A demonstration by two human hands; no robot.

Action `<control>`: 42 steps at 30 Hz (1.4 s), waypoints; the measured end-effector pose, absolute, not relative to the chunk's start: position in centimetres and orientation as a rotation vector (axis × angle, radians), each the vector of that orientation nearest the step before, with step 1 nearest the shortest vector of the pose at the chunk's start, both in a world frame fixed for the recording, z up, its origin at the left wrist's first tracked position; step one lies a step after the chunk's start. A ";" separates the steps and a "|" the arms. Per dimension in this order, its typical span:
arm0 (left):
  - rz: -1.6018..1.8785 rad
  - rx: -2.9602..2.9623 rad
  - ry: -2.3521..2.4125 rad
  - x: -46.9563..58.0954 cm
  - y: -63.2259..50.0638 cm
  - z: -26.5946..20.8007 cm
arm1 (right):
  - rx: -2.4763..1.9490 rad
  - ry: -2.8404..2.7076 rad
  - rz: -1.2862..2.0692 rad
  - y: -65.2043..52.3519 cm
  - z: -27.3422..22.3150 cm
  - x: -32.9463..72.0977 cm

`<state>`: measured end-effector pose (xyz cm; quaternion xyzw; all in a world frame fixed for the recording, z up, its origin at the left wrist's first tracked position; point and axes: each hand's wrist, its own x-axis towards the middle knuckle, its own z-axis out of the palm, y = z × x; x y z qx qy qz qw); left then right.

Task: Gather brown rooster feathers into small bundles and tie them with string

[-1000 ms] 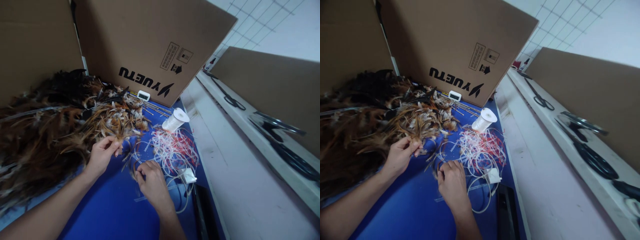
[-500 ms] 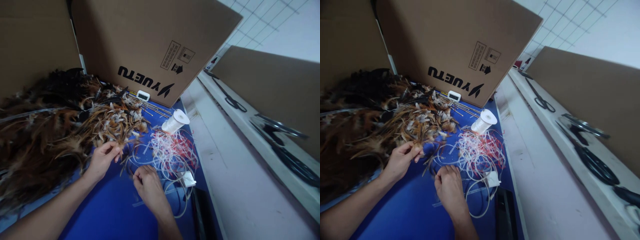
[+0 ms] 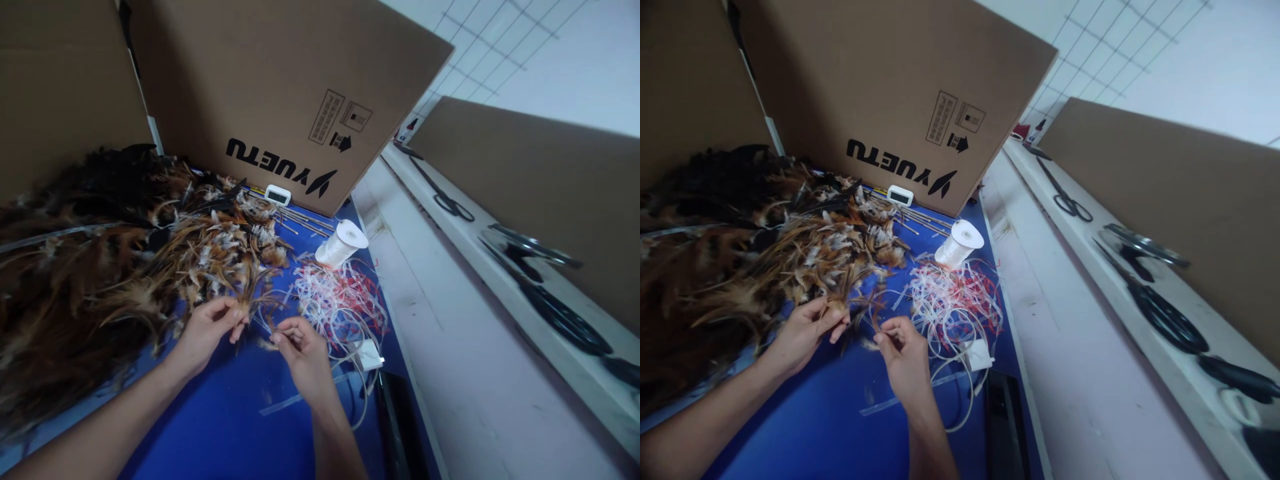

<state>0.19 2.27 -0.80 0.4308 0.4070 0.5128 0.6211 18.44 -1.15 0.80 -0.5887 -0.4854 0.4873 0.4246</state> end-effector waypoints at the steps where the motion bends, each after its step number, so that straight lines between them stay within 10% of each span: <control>1: 1.135 0.983 0.909 0.3 2.1 -0.7 | -1.450 -1.174 1.223 -1.1 0.8 18.4; 42: 0.949 1.066 0.894 0.9 1.6 -1.3 | -1.277 -0.729 0.871 -0.7 1.5 19.1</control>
